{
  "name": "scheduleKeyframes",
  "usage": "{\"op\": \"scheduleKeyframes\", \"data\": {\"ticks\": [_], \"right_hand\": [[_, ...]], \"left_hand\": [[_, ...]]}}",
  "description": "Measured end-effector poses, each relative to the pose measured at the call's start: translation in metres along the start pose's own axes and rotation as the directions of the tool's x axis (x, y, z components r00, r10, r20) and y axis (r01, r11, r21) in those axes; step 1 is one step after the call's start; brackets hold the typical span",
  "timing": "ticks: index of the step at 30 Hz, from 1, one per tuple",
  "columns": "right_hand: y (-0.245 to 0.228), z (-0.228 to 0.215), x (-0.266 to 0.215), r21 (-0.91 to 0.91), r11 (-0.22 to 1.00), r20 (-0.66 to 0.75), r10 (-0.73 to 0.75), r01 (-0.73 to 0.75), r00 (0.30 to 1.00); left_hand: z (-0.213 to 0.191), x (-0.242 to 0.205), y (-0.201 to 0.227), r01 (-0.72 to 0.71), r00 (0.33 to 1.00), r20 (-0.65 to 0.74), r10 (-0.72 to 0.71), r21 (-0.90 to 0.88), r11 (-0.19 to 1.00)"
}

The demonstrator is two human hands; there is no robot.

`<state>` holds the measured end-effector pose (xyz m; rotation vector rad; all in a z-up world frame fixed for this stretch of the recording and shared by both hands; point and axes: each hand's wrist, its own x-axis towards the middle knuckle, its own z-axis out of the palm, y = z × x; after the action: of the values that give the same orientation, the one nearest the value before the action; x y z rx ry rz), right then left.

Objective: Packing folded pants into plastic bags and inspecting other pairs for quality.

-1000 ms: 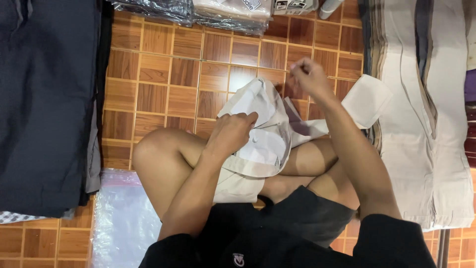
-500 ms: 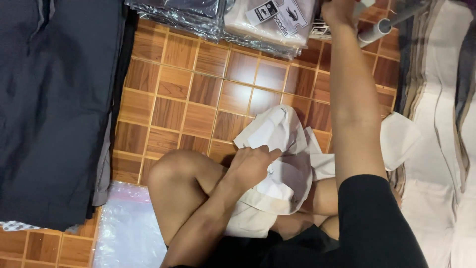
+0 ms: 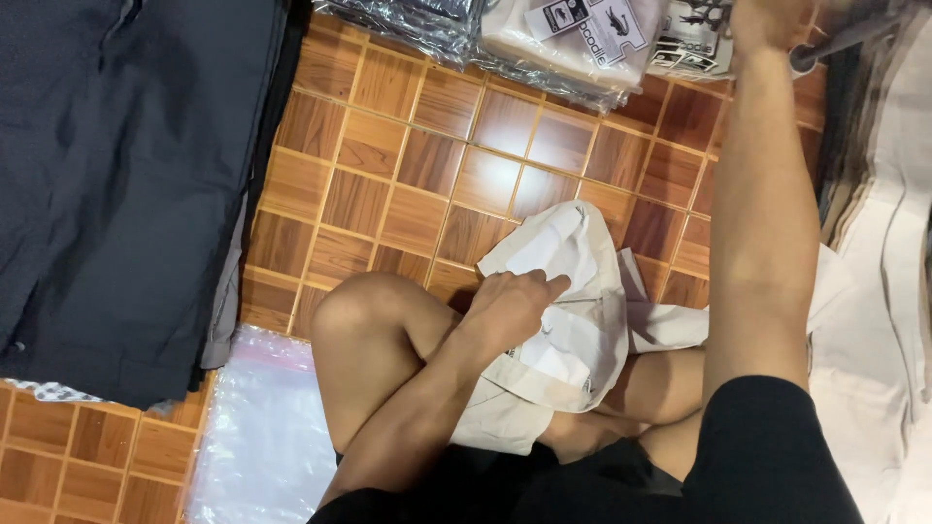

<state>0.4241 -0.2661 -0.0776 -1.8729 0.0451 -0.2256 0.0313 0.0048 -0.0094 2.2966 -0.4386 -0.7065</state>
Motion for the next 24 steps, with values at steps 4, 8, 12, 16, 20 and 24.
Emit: {"op": "scheduleKeyframes", "data": {"ticks": [4, 8, 12, 16, 20, 24], "right_hand": [[-0.016, -0.045, -0.04, 0.053, 0.998, -0.017, 0.041, -0.04, 0.999], [-0.055, -0.088, -0.167, -0.155, 0.987, 0.206, 0.064, -0.032, 0.976], [-0.065, -0.089, -0.31, -0.34, 0.94, 0.477, 0.199, -0.029, 0.856], [-0.053, -0.074, -0.377, -0.501, 0.865, 0.606, 0.358, -0.009, 0.71], [-0.11, -0.062, -0.391, -0.513, 0.858, 0.776, 0.451, 0.024, 0.441], [-0.114, -0.068, -0.387, -0.307, 0.951, 0.924, 0.308, -0.04, 0.225]], "left_hand": [[-0.006, -0.005, 0.008, -0.019, 0.998, -0.06, 0.017, -0.032, 0.999], [-0.003, -0.004, 0.01, 0.015, 0.996, -0.092, -0.02, -0.053, 0.998], [0.009, 0.004, -0.002, 0.003, 0.979, -0.202, -0.018, -0.077, 0.997], [0.005, 0.001, -0.001, 0.012, 0.985, -0.171, -0.026, -0.083, 0.996], [0.011, -0.008, -0.002, 0.034, 0.979, -0.2, -0.042, -0.042, 0.999], [0.01, -0.014, -0.002, 0.056, 0.971, -0.234, -0.055, -0.005, 0.998]]}}
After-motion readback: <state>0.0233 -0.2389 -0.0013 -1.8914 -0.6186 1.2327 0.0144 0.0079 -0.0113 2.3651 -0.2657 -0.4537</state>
